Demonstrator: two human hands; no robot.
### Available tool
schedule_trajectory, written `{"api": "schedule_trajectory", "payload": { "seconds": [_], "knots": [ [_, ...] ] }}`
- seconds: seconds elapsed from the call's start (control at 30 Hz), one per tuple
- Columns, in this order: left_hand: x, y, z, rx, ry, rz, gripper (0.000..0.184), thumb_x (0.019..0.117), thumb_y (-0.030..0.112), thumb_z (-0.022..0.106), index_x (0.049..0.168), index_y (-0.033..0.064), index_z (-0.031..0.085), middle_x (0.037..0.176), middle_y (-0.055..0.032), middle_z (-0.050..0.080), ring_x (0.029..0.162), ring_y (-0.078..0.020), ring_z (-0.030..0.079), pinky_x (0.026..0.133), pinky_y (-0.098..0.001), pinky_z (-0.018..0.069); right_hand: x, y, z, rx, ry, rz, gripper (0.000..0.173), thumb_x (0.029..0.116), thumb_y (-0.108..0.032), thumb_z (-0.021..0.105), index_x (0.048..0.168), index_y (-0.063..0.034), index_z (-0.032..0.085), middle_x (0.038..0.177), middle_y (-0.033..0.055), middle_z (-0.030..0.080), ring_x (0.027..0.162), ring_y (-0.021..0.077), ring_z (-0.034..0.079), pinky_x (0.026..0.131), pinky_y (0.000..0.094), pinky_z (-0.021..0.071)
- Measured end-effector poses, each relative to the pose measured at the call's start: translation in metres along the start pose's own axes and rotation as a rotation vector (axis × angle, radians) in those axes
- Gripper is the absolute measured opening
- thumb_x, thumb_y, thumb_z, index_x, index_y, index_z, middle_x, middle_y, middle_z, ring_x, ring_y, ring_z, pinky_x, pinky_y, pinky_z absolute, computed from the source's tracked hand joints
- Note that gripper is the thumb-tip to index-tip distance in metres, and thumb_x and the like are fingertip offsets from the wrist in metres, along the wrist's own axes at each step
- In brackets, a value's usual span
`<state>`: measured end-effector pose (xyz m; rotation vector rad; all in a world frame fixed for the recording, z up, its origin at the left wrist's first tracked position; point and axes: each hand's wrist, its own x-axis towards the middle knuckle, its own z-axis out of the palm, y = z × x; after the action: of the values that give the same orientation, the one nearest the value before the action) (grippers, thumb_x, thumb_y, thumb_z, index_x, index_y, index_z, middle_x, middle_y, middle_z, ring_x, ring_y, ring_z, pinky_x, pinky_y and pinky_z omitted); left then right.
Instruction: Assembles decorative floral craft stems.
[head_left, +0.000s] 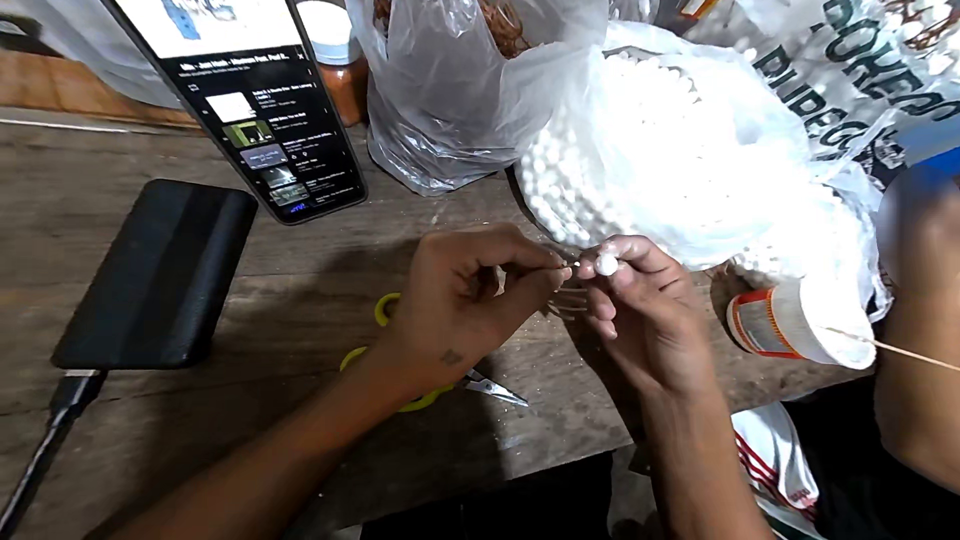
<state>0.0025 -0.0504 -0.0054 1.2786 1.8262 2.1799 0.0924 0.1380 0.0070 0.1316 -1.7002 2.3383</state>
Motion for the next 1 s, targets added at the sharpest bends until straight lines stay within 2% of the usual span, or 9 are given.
{"api": "schedule_trajectory", "payload": {
  "seconds": [0.13,0.43,0.67,1.0],
  "knots": [
    [0.0,-0.002,0.001,-0.024,-0.004,-0.002,0.004,0.0889,0.001,0.071,0.09,0.0013,0.074,0.078,0.0029,0.066,0.061,0.0036,0.052,0.05,-0.011,0.0401,0.004,0.0,0.001,-0.096,-0.004,-0.071,0.013,0.095,-0.009,0.07,0.107,-0.0098,0.075,0.097,0.0052,0.075,0.065,0.0,0.063,0.059,0.0138,0.0523],
    [-0.001,0.0,0.002,-0.006,-0.037,-0.011,0.006,0.0898,0.002,0.068,0.087,0.0021,0.074,0.079,0.004,0.067,0.066,0.0039,0.055,0.054,-0.0108,0.0438,0.004,0.003,-0.001,-0.115,-0.062,-0.014,0.013,0.0978,-0.017,0.069,0.107,-0.0111,0.077,0.092,0.0013,0.073,0.062,-0.0023,0.058,0.056,0.013,0.0488],
    [-0.001,0.001,0.002,0.022,-0.046,-0.019,0.007,0.0907,0.003,0.067,0.088,0.0026,0.073,0.079,0.0043,0.066,0.065,0.0041,0.055,0.053,-0.0104,0.0432,0.005,0.003,-0.002,-0.116,-0.073,-0.027,0.014,0.0973,-0.016,0.07,0.107,-0.0096,0.077,0.092,0.0014,0.072,0.063,-0.0016,0.058,0.056,0.0134,0.0493],
    [-0.002,-0.002,0.002,0.046,-0.066,-0.065,0.007,0.091,0.002,0.067,0.088,0.0029,0.074,0.078,0.003,0.067,0.065,0.0017,0.06,0.055,-0.0123,0.0496,0.007,-0.01,-0.004,-0.508,-0.052,-0.132,0.012,0.0955,-0.009,0.069,0.105,-0.0097,0.077,0.096,-0.0017,0.072,0.065,0.001,0.06,0.056,0.016,0.0526]
  ]
}}
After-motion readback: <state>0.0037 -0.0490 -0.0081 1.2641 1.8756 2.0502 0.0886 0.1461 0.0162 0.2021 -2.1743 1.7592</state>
